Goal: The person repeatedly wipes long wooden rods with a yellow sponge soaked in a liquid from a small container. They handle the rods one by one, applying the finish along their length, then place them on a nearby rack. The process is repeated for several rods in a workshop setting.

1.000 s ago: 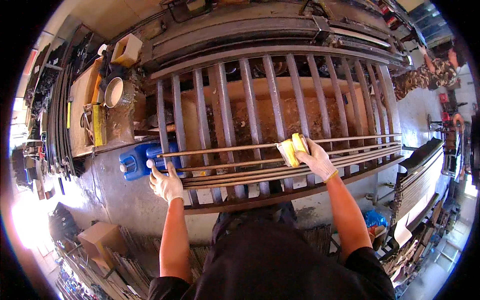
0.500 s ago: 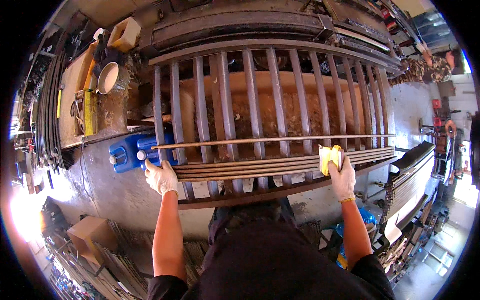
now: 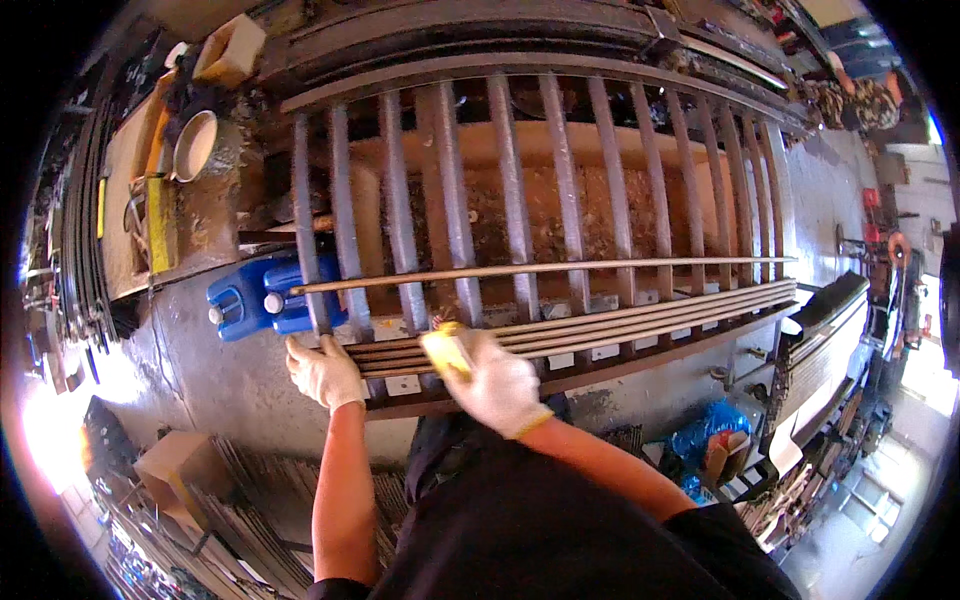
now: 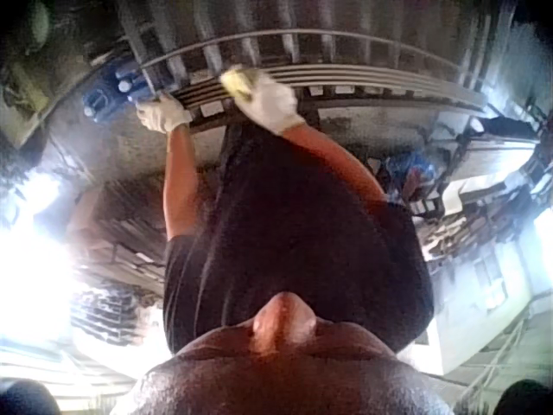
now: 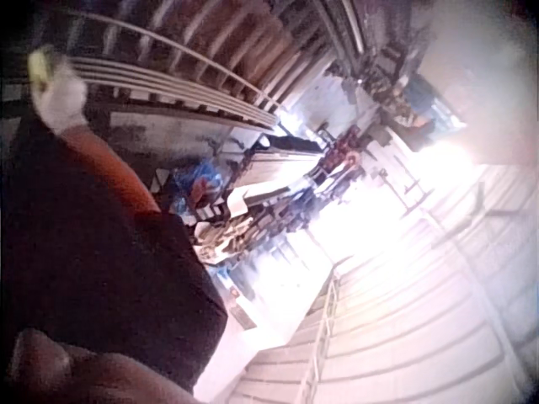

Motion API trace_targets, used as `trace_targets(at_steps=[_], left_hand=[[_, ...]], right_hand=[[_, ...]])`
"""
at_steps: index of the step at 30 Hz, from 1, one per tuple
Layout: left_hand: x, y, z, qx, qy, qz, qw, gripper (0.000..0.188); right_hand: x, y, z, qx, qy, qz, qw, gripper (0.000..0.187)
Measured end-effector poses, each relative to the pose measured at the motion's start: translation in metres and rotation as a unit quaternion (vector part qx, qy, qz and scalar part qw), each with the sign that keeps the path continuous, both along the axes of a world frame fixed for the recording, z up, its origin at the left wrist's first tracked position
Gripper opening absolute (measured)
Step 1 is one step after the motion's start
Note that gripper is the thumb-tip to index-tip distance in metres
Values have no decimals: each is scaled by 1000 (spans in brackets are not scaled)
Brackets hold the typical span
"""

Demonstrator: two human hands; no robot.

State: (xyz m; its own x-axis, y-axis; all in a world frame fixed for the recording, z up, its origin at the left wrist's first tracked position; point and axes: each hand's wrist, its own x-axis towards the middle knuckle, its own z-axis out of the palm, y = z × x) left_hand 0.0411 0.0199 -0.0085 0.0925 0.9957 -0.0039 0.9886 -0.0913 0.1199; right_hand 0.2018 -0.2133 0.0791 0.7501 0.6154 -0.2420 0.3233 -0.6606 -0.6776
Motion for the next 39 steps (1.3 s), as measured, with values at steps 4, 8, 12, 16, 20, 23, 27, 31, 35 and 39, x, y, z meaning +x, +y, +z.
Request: trace_targets(at_steps=[4,8,12,16,20,23,27,31,35,39], left_hand=[[-2,10,-9,-3,7,-4,1000,74],[-14,14,-16,1,-12,-16,1000,73],[1,11,-2,-24,-4,6,1000,67],[-13,21,-15,-27,38,-32,998,69],[-44,45,-43,-20,62,-41,997,66],[-44,50,-44,-27,41,-32,998,64],[-68,68,-44,-47,57,-72,995,65],[-73,41,-22,-78,-90,-42,992,64],[-41,11,-16,-96,-130,-50,986,61],[-52,42,-33,24,124,-226,966,54]], right_hand=[[-4,20,-14,-25,-31,42,998,46],[59,-80,7,-14,-27,-17,999,48],[159,-238,25,-181,-89,-98,974,47],[269,-411,13,-278,-201,-206,917,47],[390,-535,6,-422,-230,-296,826,45],[461,-604,-6,-453,-230,-329,796,47],[513,-658,-10,-485,-183,-366,773,53],[502,-613,-10,-369,-206,-443,791,53],[434,-572,3,-244,-182,-438,846,63],[342,-492,-7,-191,-95,-385,898,66]])
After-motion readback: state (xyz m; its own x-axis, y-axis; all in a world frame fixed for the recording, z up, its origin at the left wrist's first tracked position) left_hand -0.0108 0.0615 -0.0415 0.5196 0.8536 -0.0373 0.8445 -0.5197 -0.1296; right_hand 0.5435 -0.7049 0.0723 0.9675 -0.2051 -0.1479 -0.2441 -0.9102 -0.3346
